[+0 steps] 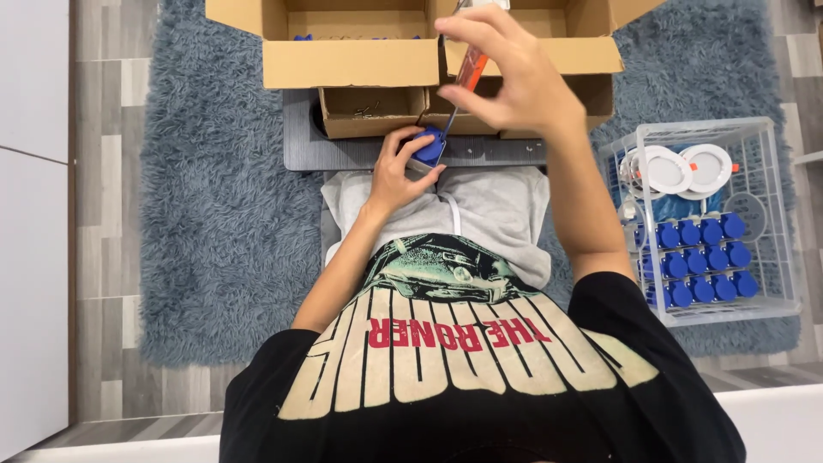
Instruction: Assembling and inspecting electrical components using a screwdriver
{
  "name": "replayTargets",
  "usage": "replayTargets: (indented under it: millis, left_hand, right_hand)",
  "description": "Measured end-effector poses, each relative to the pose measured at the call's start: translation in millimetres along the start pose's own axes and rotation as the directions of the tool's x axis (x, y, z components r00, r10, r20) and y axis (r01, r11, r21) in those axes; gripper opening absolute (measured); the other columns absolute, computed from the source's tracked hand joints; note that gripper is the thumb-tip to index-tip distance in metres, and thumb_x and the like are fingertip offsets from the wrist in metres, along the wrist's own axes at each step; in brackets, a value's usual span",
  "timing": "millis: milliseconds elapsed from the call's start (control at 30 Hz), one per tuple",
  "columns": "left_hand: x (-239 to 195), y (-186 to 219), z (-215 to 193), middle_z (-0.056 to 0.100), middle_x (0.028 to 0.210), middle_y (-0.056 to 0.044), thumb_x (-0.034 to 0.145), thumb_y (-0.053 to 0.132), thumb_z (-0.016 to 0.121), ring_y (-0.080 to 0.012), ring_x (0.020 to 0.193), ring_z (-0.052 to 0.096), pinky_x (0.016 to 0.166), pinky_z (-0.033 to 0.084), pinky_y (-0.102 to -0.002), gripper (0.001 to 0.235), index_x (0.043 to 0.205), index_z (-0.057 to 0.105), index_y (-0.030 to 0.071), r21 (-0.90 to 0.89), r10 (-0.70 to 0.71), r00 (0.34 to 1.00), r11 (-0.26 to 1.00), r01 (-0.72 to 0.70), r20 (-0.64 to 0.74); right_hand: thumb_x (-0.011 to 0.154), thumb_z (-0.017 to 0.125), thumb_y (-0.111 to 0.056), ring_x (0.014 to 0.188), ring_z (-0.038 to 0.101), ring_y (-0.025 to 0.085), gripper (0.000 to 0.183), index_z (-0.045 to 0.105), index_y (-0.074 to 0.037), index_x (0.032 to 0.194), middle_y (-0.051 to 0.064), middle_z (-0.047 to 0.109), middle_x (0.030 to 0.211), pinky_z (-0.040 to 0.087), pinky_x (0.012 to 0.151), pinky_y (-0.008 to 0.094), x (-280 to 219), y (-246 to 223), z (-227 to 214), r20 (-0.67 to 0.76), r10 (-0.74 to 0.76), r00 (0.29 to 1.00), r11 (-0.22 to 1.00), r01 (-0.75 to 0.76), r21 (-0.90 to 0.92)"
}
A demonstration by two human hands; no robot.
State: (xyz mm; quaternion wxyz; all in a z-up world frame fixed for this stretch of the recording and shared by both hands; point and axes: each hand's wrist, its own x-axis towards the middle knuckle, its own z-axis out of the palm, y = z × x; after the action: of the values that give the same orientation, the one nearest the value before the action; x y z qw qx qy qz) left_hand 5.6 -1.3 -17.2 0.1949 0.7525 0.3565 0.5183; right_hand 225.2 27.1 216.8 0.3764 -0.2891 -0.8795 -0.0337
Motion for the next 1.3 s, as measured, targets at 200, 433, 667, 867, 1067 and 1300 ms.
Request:
replayTargets:
  millis: [200,433,667,867,1067,1300]
  left_hand:
    - [-1.2,-1.0,0.1,0.063,0.139,-0.013,0.088,0.023,0.094,-0.0310,0.125,0.067,0.108,0.058,-0.042,0.053,0.134,0.072,0.010,-0.002,0.003,1.000,1.000,-0.003,-0.002]
    - [-0.8,-0.6,-0.2,0.064,0.139,-0.011,0.087,0.023,0.095,-0.0297,0.127,0.066,0.109,0.057,-0.041,0.054,0.135,0.072,0.012,-0.009,-0.010,1.000,1.000,0.010,0.004]
    - [-5.9,-14.7,6.8,0.063,0.140,-0.010,0.085,0.030,0.099,-0.0285,0.128,0.066,0.112,0.058,-0.043,0.060,0.136,0.073,0.014,-0.005,0.003,1.000,1.000,-0.003,0.011]
    - [-8.6,-17.9,9.3,0.065,0.137,-0.011,0.084,0.035,0.099,-0.0286,0.124,0.068,0.109,0.060,-0.042,0.061,0.134,0.074,0.013,0.002,0.019,1.000,1.000,-0.019,-0.010]
    - [-5.4,-11.6,4.2,0.063,0.139,-0.012,0.086,0.031,0.098,-0.0288,0.125,0.066,0.108,0.059,-0.041,0.059,0.136,0.073,0.012,-0.011,0.017,1.000,1.000,-0.016,0.015]
    - [-8.0,8.7,-16.9,0.057,0.145,-0.019,0.088,0.012,0.080,-0.0341,0.125,0.066,0.102,0.060,-0.039,0.062,0.147,0.063,0.009,0.008,-0.023,0.993,1.000,0.023,0.117]
  right_hand:
    - [0.100,0.056,0.024,0.136,0.069,0.037,0.082,0.027,-0.005,0.171,0.027,0.055,0.161,0.064,0.106,0.040,-4.9,7.7,-22.5,0.439,-0.075,0.895,0.743,-0.243,0.623]
    - [0.100,0.080,0.020,0.104,0.076,0.027,0.066,0.052,0.004,0.157,0.021,0.074,0.123,0.062,0.096,0.036,-6.6,-1.2,-13.6,0.273,0.104,0.956,0.831,-0.234,0.504]
    - [0.098,0.099,0.005,0.074,0.063,0.019,0.066,0.062,0.003,0.152,0.013,0.078,0.103,0.053,0.068,0.030,-7.8,-13.1,-4.0,0.086,0.176,0.981,0.977,-0.185,0.109]
    - [0.109,0.079,0.017,0.094,0.078,0.025,0.058,0.048,0.006,0.157,0.019,0.074,0.111,0.060,0.080,0.032,-13.2,-28.9,-9.0,0.110,0.242,0.964,0.898,-0.266,0.351]
    - [0.119,0.060,0.023,0.106,0.070,0.032,0.065,0.028,-0.014,0.164,0.026,0.059,0.143,0.062,0.093,0.036,-35.8,-7.4,-6.3,-0.122,0.262,0.957,0.808,-0.148,0.570]
    - [0.111,0.069,0.013,0.122,0.073,0.035,0.052,0.035,-0.003,0.147,0.025,0.062,0.141,0.064,0.106,0.043,-58.7,3.4,61.0,-0.108,0.322,0.940,0.815,-0.218,0.537]
